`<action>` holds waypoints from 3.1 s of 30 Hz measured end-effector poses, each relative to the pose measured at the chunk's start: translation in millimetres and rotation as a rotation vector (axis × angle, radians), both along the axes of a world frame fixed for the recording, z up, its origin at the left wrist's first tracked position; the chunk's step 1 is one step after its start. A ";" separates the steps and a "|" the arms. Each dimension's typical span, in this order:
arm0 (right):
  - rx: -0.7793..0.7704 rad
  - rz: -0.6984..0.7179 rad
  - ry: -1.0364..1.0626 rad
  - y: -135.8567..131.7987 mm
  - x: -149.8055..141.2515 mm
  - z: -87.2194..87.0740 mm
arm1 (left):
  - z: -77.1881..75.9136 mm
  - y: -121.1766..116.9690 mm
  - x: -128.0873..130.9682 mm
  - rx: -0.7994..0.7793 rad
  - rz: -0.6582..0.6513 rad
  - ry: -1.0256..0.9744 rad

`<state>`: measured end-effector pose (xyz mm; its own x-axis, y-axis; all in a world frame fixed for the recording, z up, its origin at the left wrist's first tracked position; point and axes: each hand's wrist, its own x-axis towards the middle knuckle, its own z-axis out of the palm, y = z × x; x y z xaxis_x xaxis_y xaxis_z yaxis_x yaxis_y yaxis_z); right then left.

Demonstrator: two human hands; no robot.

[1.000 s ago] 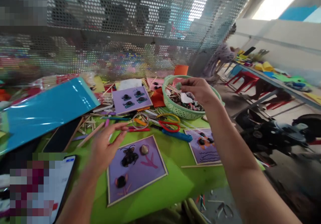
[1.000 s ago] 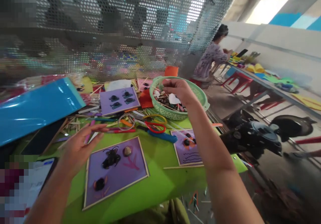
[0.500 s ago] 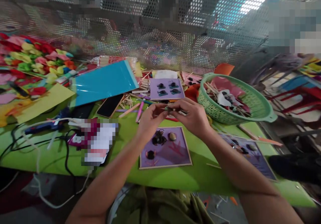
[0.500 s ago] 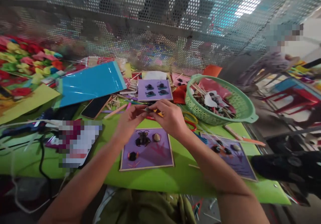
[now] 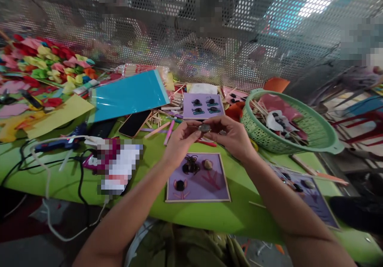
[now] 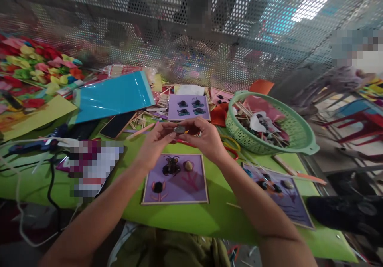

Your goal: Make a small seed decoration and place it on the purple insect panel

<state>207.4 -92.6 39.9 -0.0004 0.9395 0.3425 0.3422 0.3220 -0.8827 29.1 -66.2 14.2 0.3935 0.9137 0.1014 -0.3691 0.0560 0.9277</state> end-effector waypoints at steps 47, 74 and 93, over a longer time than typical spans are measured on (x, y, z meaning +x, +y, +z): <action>0.289 0.137 -0.515 -0.2 11.5 -10.6 | -1.2 6.3 -5.9 0.056 -0.157 0.265; 0.303 0.130 -0.565 -0.5 11.5 -12.1 | -1.9 5.7 -6.2 0.069 -0.148 0.302; 0.345 0.094 -0.572 -1.1 8.1 -15.8 | -5.7 -1.1 0.3 -0.100 -0.131 0.138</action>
